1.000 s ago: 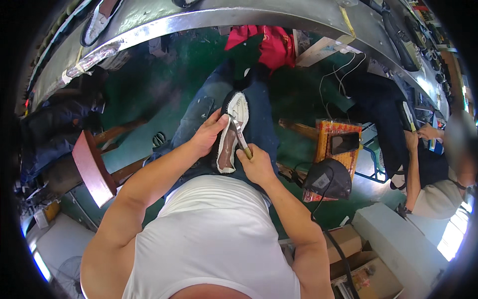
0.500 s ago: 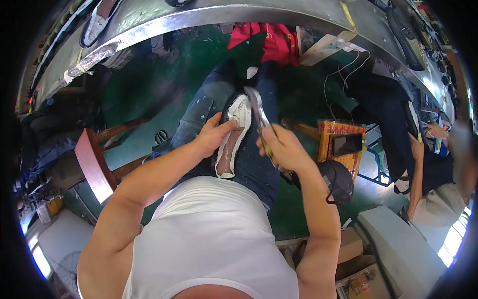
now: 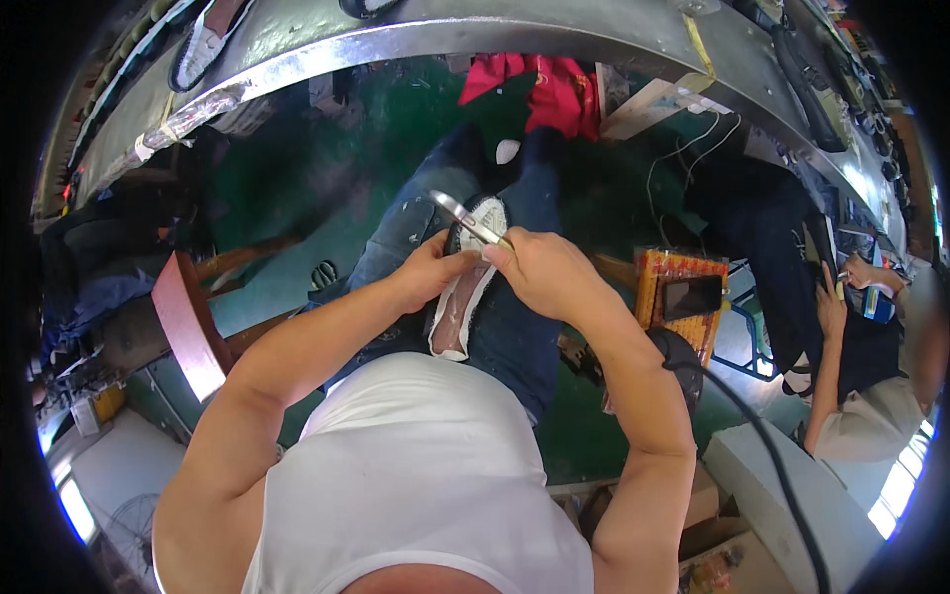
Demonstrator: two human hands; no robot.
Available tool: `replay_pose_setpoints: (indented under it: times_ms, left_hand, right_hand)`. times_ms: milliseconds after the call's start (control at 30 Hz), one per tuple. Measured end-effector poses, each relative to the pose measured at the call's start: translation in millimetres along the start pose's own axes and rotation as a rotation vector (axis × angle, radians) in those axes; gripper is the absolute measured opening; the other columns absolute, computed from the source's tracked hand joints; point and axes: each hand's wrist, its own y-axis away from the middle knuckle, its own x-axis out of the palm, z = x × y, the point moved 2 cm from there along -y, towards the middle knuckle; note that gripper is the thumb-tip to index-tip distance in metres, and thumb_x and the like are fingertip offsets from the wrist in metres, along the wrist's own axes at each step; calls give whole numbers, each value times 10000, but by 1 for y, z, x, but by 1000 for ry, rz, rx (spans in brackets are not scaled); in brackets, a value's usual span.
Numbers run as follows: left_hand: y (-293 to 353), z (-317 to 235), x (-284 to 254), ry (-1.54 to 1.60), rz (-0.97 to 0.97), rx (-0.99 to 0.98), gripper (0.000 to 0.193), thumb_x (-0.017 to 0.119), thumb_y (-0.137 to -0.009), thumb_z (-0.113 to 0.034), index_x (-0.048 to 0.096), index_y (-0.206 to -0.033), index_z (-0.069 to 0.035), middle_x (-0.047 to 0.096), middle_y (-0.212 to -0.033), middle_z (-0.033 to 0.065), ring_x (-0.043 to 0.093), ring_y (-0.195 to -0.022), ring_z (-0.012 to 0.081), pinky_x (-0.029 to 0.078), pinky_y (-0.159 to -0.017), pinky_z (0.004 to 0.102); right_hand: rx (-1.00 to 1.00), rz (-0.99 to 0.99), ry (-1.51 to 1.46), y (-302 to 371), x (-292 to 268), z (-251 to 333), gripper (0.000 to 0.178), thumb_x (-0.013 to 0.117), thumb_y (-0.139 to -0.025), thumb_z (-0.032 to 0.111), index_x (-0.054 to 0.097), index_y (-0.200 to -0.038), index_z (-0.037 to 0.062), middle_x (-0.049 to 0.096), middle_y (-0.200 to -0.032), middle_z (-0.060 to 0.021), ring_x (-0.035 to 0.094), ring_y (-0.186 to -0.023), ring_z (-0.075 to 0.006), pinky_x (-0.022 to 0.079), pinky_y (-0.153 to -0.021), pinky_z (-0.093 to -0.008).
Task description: Use pliers to pull and shape shoe uppers over lasts on a production line.
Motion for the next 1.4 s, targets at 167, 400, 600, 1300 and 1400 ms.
replay_pose_setpoints:
  times_ms: [167,400,600,1300,1400]
  left_hand:
    - [-9,8,-9,-13,54,23,583,697,-852,-260,473,-1301,36,616,-1186,137,594,-1084,202,462,-953,325]
    - [-7,-5,-14,90,124,-84,563,730,-849,-209,477,-1302,9,621,-1207,117,603,-1102,199,467,-980,338]
    - [-9,5,-13,118,120,-82,509,734,-851,-192,508,-1270,-14,640,-1164,89,616,-1081,198,480,-970,345]
    - [27,59,-13,-166,200,344,905,554,-979,-133,-154,-1543,-149,237,-1551,148,273,-1393,203,236,-1135,313]
    - [26,55,-12,-174,189,335,926,566,-956,-114,-157,-1533,-94,239,-1539,192,300,-1386,227,254,-1133,318]
  right_hand:
    - [97,59,23,11,6,-20,430,506,-972,383,629,-923,-26,657,-800,-249,631,-802,-441,484,-738,-508]
    - [83,285,-280,64,23,-17,331,548,-959,311,612,-975,-13,658,-833,-239,645,-812,-397,494,-746,-445]
    - [-75,-14,-38,76,66,-8,355,543,-959,336,603,-1013,-10,657,-950,-254,638,-851,-421,502,-772,-472]
    - [95,75,-383,63,38,6,406,490,-989,353,594,-962,-39,645,-852,-267,618,-827,-450,475,-737,-490]
    - [93,-131,-402,28,72,-15,390,487,-993,349,579,-968,-29,645,-845,-261,616,-822,-450,472,-731,-491]
